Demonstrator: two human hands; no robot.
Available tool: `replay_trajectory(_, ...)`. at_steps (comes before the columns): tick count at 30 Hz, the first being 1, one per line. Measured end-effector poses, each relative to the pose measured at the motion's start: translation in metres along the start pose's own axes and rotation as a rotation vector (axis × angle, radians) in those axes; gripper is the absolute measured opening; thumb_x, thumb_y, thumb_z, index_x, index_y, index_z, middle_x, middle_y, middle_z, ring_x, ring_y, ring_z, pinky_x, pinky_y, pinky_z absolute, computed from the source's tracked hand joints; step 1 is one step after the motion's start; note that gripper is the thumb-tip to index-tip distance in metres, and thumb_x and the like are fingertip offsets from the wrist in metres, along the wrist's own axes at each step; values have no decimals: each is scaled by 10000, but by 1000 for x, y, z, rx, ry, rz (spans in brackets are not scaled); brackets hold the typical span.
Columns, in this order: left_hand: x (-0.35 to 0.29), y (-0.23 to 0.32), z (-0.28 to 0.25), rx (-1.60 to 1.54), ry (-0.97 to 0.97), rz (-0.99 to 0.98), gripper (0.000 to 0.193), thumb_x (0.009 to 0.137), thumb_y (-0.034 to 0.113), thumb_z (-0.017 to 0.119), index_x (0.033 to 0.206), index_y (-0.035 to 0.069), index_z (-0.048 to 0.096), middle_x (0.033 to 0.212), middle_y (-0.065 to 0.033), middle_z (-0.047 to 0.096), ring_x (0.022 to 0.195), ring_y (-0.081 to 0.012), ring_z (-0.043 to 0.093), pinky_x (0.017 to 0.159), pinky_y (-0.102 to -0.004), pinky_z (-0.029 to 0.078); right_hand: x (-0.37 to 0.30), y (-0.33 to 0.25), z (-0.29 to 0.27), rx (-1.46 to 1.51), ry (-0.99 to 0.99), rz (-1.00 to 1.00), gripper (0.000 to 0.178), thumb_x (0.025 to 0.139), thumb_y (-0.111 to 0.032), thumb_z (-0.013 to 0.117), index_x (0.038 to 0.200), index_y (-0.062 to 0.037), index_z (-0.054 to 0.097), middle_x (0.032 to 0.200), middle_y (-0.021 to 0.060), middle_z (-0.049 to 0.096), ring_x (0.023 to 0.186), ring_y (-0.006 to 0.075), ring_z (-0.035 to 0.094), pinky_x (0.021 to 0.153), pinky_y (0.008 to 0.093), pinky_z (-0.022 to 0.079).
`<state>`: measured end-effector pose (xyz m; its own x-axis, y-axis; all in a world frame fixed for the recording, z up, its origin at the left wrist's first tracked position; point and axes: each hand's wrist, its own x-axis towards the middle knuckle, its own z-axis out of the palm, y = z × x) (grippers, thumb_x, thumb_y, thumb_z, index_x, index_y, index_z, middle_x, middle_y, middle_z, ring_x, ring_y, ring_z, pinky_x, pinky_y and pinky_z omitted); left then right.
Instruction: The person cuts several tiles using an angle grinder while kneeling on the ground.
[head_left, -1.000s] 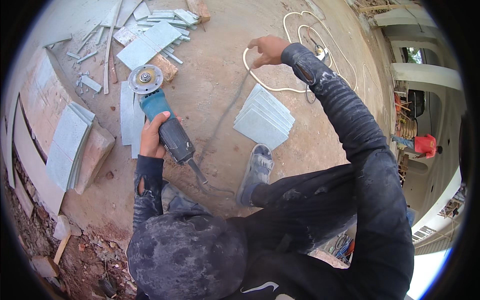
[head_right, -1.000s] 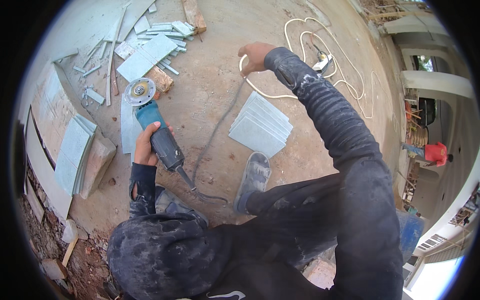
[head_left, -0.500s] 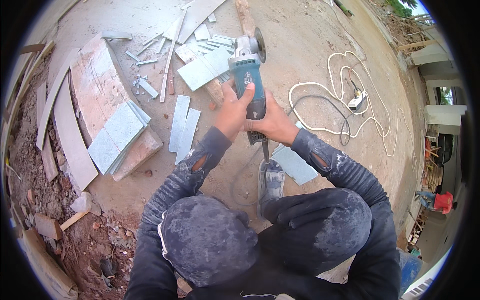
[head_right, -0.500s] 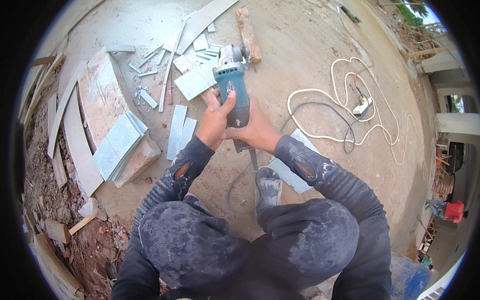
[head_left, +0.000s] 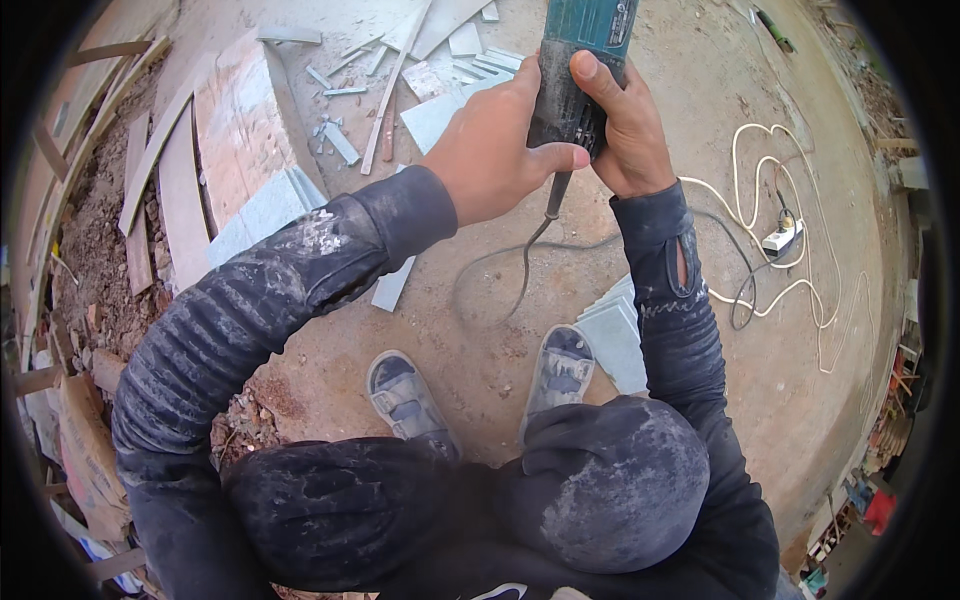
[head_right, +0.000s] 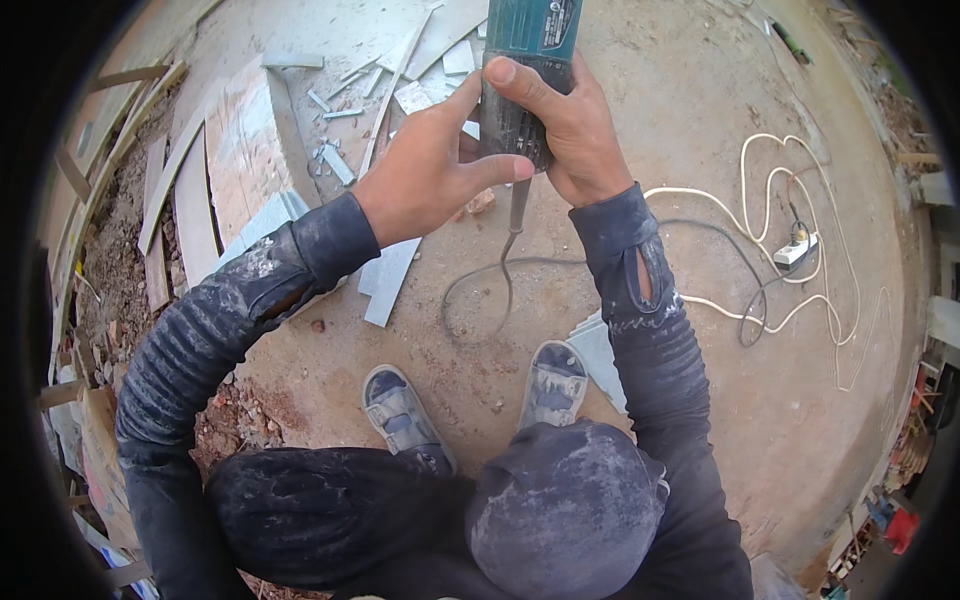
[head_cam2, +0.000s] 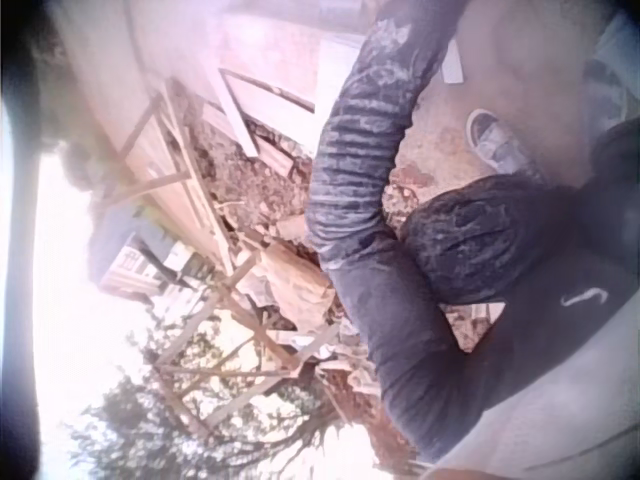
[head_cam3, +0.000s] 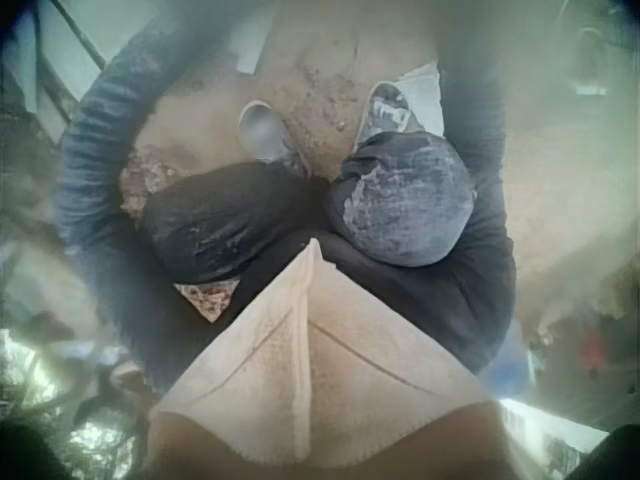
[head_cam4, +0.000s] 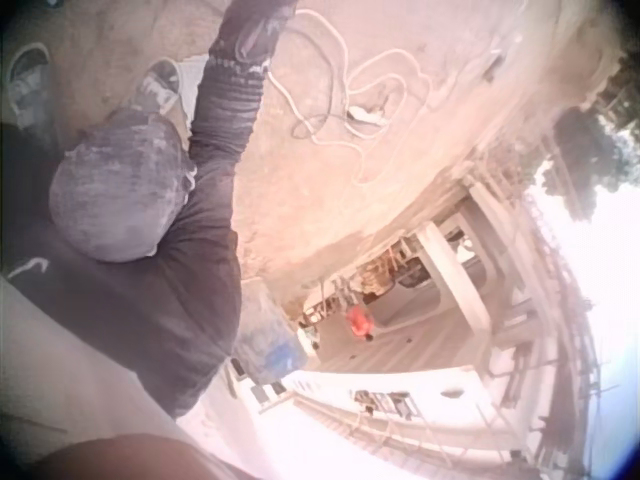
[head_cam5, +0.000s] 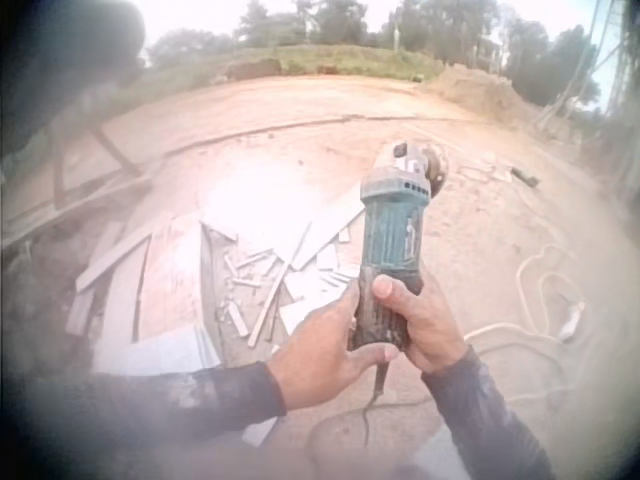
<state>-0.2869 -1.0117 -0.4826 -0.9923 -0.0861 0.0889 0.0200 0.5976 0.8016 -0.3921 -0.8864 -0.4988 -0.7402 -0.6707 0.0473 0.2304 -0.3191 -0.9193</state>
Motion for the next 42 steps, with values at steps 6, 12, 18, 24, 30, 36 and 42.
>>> replay_trajectory(6, 14, -13, 52, -201, 299, 58, 661, 803, 228, 784, 1235, -139, 443, 947, -237, 666, 885, -334, 687, 784, -382, 533, 20, 17, -28, -100, 124, -175, 307, 797, -129, 743, 1033, 7, 600, 916, 75, 655, 800, 156, 666, 698, 285, 562)
replay_trajectory(12, -24, -18, 150, -686, 562, -416, 415, 838, 245, 766, 1087, -63, 641, 919, -111, 699, 850, -118, 649, 709, -259, 506, 2, 41, -64, -51, 244, -22, 334, 802, -187, 704, 1026, 45, 620, 865, 135, 678, 762, 187, 671, 686, 307, 558)
replay_trajectory(18, -25, -16, 166, -708, 555, -453, 379, 835, 249, 771, 1028, -58, 661, 843, -75, 687, 737, -94, 608, 661, -248, 484, -16, 61, -86, -57, 321, 63, 332, 793, -189, 697, 1016, 40, 608, 847, 129, 666, 729, 185, 659, 661, 299, 548)
replay_trajectory(24, -28, -14, 183, -529, 613, -579, 393, 853, 329, 752, 919, -54, 693, 777, -61, 681, 700, -89, 600, 622, -243, 471, -27, 74, -83, -114, 415, 6, 266, 785, -141, 706, 975, 4, 588, 830, 93, 650, 730, 169, 649, 668, 294, 530)
replay_trajectory(30, -33, -25, 190, -639, 416, -769, 420, 872, 346, 731, 986, -55, 679, 854, -84, 687, 751, -110, 612, 672, -266, 495, -30, 95, -98, -187, 405, 124, 299, 744, -97, 729, 994, -20, 586, 853, 44, 635, 732, 124, 605, 668, 272, 491)
replay_trajectory(36, -42, -49, 191, -867, 268, -582, 635, 915, 288, 686, 1384, -61, 436, 1211, -143, 609, 1057, -141, 593, 888, -289, 491, -39, 100, -98, -167, 349, 236, 325, 735, -96, 736, 1012, -19, 584, 881, 34, 630, 763, 117, 600, 683, 269, 488)
replay_trajectory(42, -38, -45, 183, -869, 381, -390, 586, 917, 201, 661, 1382, -71, 431, 1053, -93, 643, 950, -130, 606, 836, -274, 478, -31, 92, -76, -118, 324, 186, 334, 735, -101, 742, 1015, -11, 582, 887, 39, 629, 788, 122, 607, 695, 268, 492)
